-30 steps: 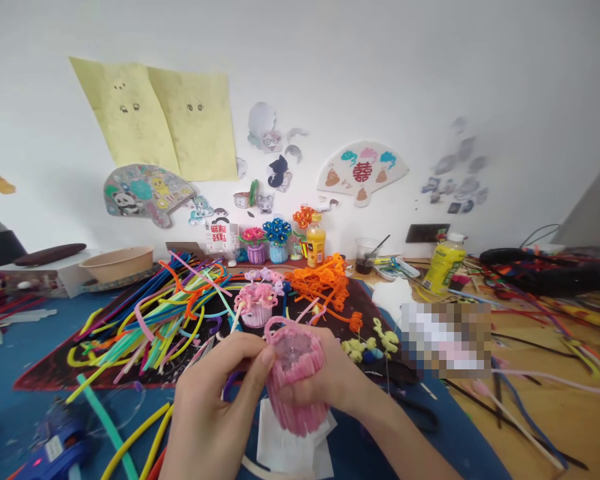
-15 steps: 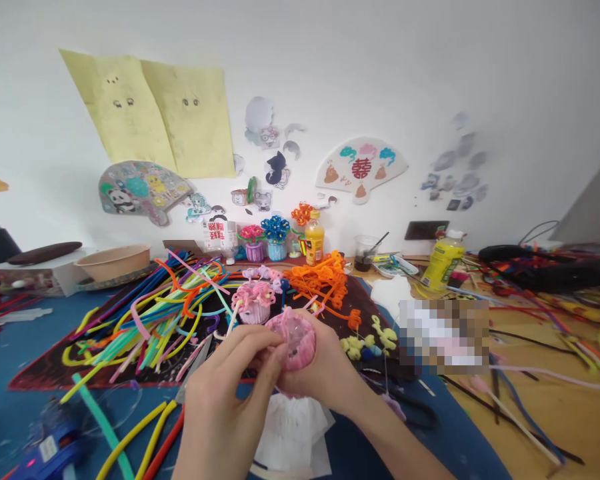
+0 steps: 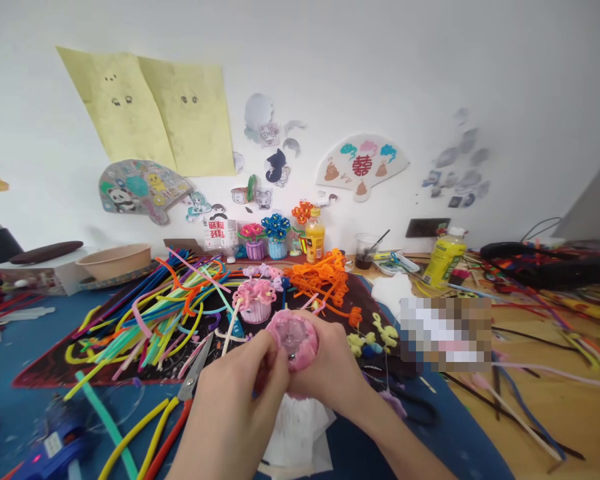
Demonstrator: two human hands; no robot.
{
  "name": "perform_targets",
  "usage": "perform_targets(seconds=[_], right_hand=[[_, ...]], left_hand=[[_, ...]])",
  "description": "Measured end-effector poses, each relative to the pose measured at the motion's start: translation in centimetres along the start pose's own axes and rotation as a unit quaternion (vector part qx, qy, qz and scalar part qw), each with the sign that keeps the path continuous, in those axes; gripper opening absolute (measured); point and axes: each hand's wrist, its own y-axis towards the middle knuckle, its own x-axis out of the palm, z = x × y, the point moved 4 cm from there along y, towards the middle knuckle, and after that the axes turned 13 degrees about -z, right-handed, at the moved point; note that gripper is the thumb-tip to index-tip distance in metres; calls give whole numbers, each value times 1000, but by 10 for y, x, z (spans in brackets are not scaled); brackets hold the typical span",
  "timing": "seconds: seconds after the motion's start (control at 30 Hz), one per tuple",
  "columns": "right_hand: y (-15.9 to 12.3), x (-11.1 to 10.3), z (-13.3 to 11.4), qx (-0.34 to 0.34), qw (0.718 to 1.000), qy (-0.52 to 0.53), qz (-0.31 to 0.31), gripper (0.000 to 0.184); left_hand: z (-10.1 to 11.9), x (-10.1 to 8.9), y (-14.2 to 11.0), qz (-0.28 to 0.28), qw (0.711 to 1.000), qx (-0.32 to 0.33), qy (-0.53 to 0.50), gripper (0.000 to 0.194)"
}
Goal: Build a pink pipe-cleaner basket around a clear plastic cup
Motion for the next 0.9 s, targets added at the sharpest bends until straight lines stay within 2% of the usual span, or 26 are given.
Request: perform_targets(seconds=[0.1, 0.27, 0.4, 0.57, 0.73, 0.9], right_hand=[[0, 2, 3, 3, 999, 29, -20, 37], [-1, 9, 11, -16, 988, 134, -78, 31], [-3, 12, 11, -4, 970, 211, -119, 34], [-1, 12, 7, 9, 957, 250, -144, 38], [-1, 12, 6, 12, 949, 273, -157, 43], [-2, 10, 7, 5, 945, 285, -159, 35]], left_hand=[[0, -4, 1, -18, 999, -4, -49, 27], [2, -8, 5, -31, 989, -20, -146, 32], [-1, -8, 4, -45, 976, -37, -210, 35], [-4, -5, 3, -60, 961, -65, -263, 36], [-4, -5, 4, -50, 952, -60, -297, 39], [-11, -12, 3, -8, 929, -73, -362, 38]])
